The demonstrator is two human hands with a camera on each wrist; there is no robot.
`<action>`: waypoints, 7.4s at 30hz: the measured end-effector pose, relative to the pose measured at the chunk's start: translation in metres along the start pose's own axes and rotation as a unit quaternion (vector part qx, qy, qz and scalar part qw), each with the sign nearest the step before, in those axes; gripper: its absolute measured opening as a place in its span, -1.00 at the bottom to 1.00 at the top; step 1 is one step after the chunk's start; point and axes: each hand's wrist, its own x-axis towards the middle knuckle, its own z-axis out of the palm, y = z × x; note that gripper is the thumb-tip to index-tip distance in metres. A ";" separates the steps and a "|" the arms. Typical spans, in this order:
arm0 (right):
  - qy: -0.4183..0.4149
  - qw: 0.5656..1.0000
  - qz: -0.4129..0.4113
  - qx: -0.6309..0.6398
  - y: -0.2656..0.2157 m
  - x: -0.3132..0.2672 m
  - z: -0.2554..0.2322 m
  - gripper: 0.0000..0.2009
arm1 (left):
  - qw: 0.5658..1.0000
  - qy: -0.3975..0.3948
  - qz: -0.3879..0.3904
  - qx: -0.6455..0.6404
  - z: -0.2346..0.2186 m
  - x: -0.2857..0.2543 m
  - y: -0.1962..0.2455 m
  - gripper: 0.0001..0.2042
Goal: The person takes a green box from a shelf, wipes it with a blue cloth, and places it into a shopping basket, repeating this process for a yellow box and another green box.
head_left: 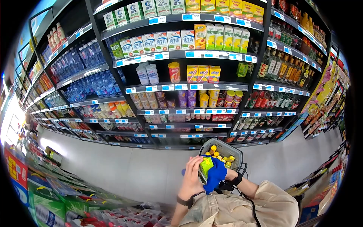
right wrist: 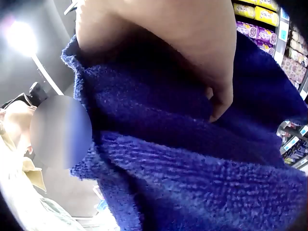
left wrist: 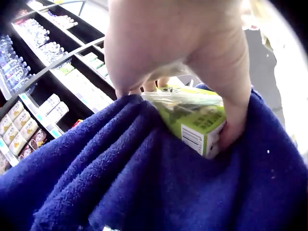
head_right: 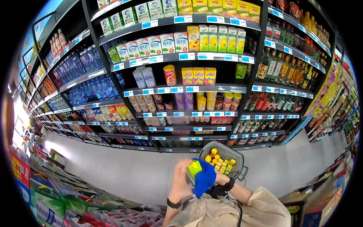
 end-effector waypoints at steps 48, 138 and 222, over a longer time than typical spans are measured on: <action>0.046 0.988 0.065 0.134 -0.008 -0.002 0.035 -0.45 | 0.991 0.065 -0.114 -0.017 0.007 -0.020 -0.018 0.11; -0.005 0.978 0.105 0.179 0.035 -0.014 -0.012 -0.46 | 0.992 -0.027 0.062 0.110 0.015 -0.017 0.017 0.02; 0.199 0.952 -0.119 -0.200 -0.008 0.026 0.023 -0.89 | 0.969 0.073 -0.230 -0.047 0.011 -0.038 -0.038 -0.32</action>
